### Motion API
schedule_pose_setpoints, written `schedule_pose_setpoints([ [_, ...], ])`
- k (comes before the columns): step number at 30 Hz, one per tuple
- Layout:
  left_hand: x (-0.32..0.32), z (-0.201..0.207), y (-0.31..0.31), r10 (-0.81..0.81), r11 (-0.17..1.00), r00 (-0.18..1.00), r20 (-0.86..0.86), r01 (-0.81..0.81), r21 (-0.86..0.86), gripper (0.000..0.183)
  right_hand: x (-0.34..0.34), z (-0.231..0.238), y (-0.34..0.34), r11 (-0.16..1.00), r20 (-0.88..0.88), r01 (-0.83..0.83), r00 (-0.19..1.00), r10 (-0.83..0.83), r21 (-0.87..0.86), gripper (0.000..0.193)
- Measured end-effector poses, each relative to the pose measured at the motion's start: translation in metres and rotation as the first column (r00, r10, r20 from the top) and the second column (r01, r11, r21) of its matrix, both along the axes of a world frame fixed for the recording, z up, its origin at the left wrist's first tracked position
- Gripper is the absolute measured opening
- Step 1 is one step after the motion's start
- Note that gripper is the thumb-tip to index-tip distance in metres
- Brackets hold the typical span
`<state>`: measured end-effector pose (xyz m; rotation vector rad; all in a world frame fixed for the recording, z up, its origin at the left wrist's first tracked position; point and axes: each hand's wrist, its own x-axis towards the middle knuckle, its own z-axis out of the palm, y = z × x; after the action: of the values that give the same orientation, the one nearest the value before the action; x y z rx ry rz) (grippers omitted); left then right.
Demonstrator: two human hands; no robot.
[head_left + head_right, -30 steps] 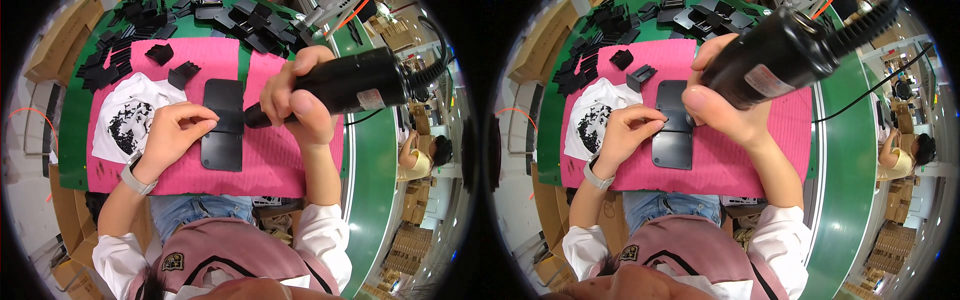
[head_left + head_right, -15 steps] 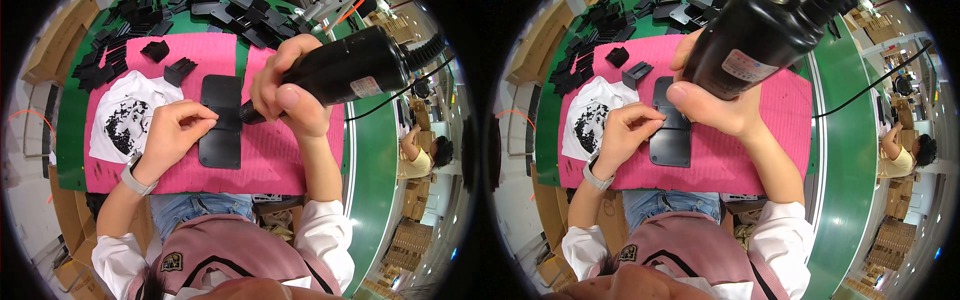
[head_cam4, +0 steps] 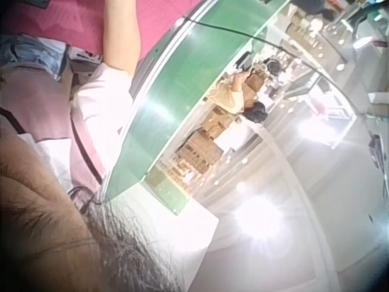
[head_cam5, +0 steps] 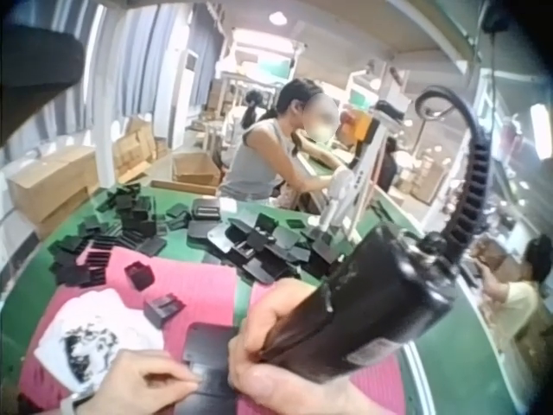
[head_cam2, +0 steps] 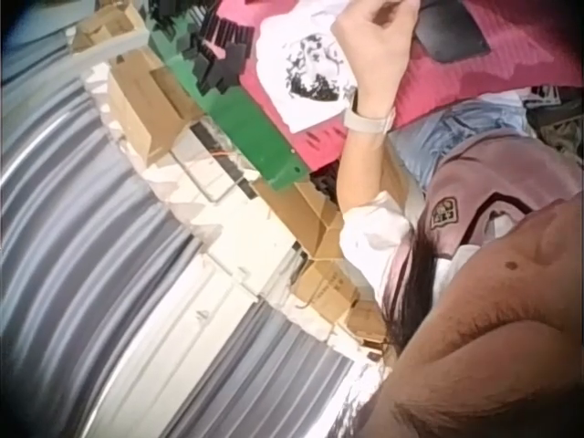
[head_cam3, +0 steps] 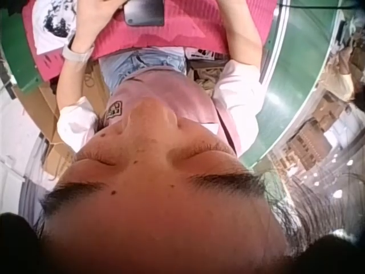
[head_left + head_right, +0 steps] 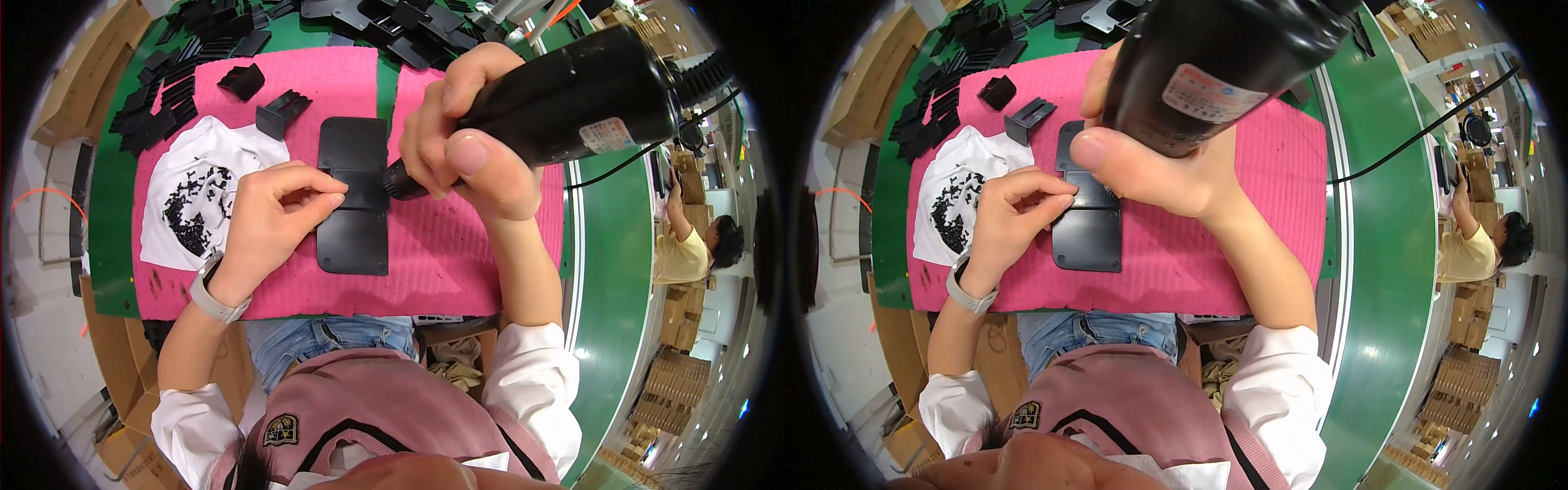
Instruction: Attaching small plastic clips to a base plate using an electric screwdriver on a factory assembly line.
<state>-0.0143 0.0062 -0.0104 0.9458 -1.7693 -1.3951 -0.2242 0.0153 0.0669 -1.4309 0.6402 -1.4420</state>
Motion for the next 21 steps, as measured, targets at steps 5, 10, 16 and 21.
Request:
schedule_pose_setpoints([
  [5, 0.001, -0.002, 0.0, 0.011, 1.0, 1.0, 0.006, -0.011, -0.007, 0.008, 0.001, 0.0, 0.001, 0.993, 0.056, -0.037, 0.998, 0.03, 0.116, 0.024],
  [10, -0.001, 0.004, 0.001, 0.028, 0.999, 1.0, 0.01, -0.028, 0.029, 0.008, 0.003, -0.007, -0.006, 0.989, -0.084, -0.091, 0.993, 0.081, -0.12, 0.027],
  [16, -0.001, -0.002, 0.002, 0.074, 0.991, 0.997, -0.02, -0.075, -0.11, 0.006, 0.013, -0.004, 0.0, 0.972, -0.127, -0.029, 0.992, -0.001, -0.234, 0.029],
  [21, 0.001, 0.012, 0.003, 0.142, 0.908, 0.987, 0.079, -0.098, -0.407, 0.005, -0.003, 0.014, -0.001, 0.95, 0.26, -0.176, 0.935, 0.243, -0.258, 0.029],
])
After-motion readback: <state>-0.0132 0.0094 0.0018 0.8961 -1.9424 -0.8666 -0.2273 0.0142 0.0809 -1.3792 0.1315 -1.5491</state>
